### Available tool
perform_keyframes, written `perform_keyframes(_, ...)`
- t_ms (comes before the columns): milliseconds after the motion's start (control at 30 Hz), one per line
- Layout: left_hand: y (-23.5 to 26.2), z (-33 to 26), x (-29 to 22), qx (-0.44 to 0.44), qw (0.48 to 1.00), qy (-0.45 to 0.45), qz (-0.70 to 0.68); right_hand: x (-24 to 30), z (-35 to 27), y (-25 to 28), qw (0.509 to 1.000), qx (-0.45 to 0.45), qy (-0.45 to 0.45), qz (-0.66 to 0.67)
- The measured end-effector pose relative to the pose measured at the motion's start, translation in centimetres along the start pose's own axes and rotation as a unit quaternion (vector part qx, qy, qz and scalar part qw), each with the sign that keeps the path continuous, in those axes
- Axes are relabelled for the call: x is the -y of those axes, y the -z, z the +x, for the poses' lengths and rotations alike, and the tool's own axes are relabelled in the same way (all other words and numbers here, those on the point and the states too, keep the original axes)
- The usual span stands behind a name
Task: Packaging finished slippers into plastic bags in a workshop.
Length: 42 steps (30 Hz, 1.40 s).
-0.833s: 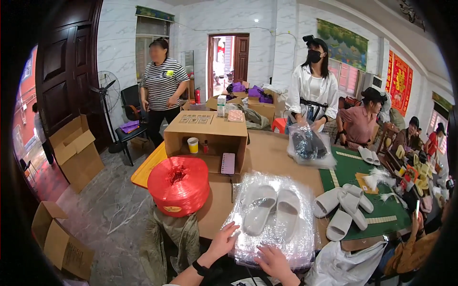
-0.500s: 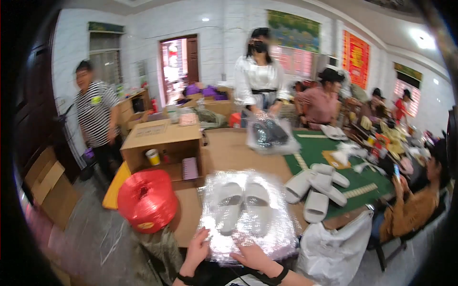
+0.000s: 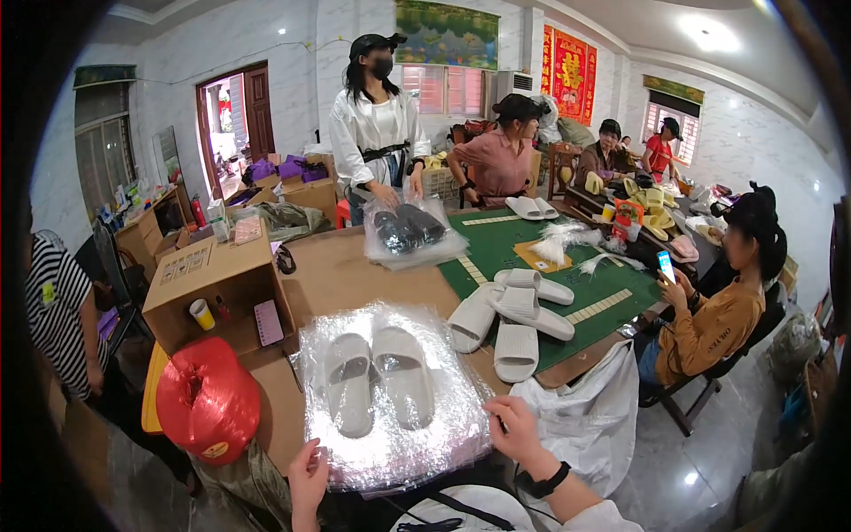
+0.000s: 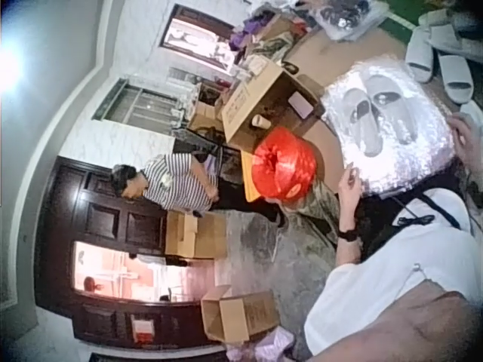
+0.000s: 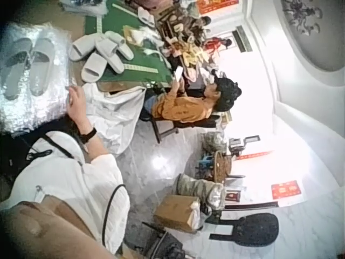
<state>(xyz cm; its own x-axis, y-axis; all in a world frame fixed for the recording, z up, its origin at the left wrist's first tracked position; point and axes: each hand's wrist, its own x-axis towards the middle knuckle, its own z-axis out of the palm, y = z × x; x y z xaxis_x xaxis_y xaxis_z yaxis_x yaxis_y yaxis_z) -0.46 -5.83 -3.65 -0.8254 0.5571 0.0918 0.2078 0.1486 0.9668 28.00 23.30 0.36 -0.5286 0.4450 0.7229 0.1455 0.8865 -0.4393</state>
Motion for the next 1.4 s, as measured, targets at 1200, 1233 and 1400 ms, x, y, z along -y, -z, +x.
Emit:
perform_keyframes(1200, 1.8, -2.3, 0.0, 0.027, 0.994, 0.026, -0.099, 0.6, 1.7, -0.1, 0.97, 0.238, 0.053, -0.006)
perform_keyframes(1233, 1.9, -2.3, 0.3, 0.026, 0.994, 0.024, -0.099, 0.7, 1.7, -0.1, 0.97, 0.238, 0.055, -0.005)
perform_keyframes(1400, 1.9, -2.3, 0.2, 0.029, 0.991, 0.02, -0.13, 0.8, 1.4, -0.2, 0.96, 0.265, 0.073, 0.063)
